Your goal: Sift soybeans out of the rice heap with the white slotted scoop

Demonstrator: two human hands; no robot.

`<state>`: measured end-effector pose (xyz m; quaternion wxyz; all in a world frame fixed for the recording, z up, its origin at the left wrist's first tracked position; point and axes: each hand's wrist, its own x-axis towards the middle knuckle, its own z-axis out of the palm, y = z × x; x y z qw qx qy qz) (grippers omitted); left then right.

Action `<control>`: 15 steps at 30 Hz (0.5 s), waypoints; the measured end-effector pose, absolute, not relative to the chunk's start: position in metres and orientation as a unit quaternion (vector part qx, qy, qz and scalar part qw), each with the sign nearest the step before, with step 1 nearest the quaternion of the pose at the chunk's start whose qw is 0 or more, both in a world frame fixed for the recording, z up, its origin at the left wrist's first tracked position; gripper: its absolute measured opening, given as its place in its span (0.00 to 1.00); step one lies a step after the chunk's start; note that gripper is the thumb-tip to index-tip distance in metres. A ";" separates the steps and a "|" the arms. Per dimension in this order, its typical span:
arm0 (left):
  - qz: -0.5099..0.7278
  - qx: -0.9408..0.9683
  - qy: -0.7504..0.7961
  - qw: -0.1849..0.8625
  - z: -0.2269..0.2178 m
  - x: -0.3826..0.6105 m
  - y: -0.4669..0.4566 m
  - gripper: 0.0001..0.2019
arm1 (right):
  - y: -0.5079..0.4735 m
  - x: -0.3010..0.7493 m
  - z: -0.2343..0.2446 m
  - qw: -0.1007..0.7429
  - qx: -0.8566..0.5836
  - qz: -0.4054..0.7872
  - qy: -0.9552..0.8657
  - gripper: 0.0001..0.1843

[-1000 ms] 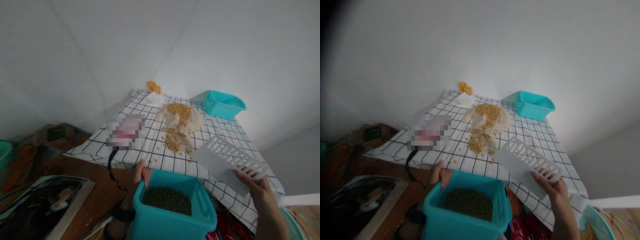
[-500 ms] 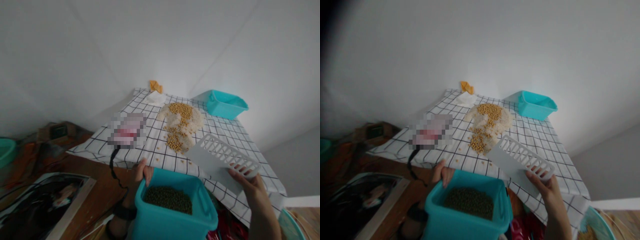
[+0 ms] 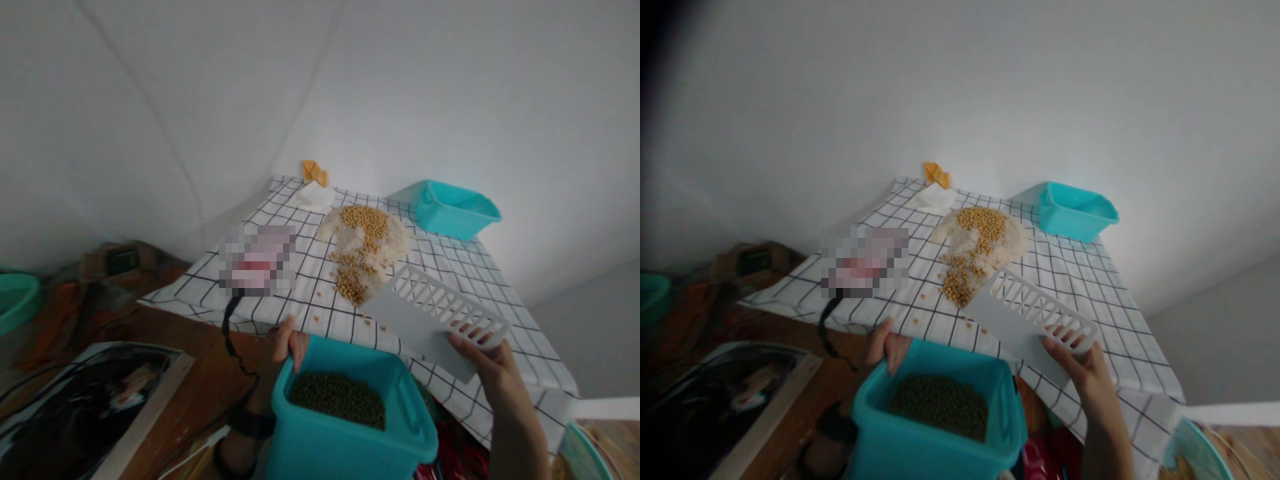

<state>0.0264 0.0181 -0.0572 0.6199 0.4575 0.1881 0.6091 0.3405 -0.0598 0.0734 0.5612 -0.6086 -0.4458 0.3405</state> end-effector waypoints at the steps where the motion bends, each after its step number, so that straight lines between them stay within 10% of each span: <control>1: 0.608 0.459 0.186 0.621 -0.057 0.026 0.019 0.38 | -0.060 0.342 0.072 0.559 -0.610 0.342 -0.446 0.17; 15: 0.609 0.476 0.188 0.606 -0.071 0.023 0.021 0.31 | -0.040 0.312 0.083 0.505 -0.564 0.438 -0.484 0.17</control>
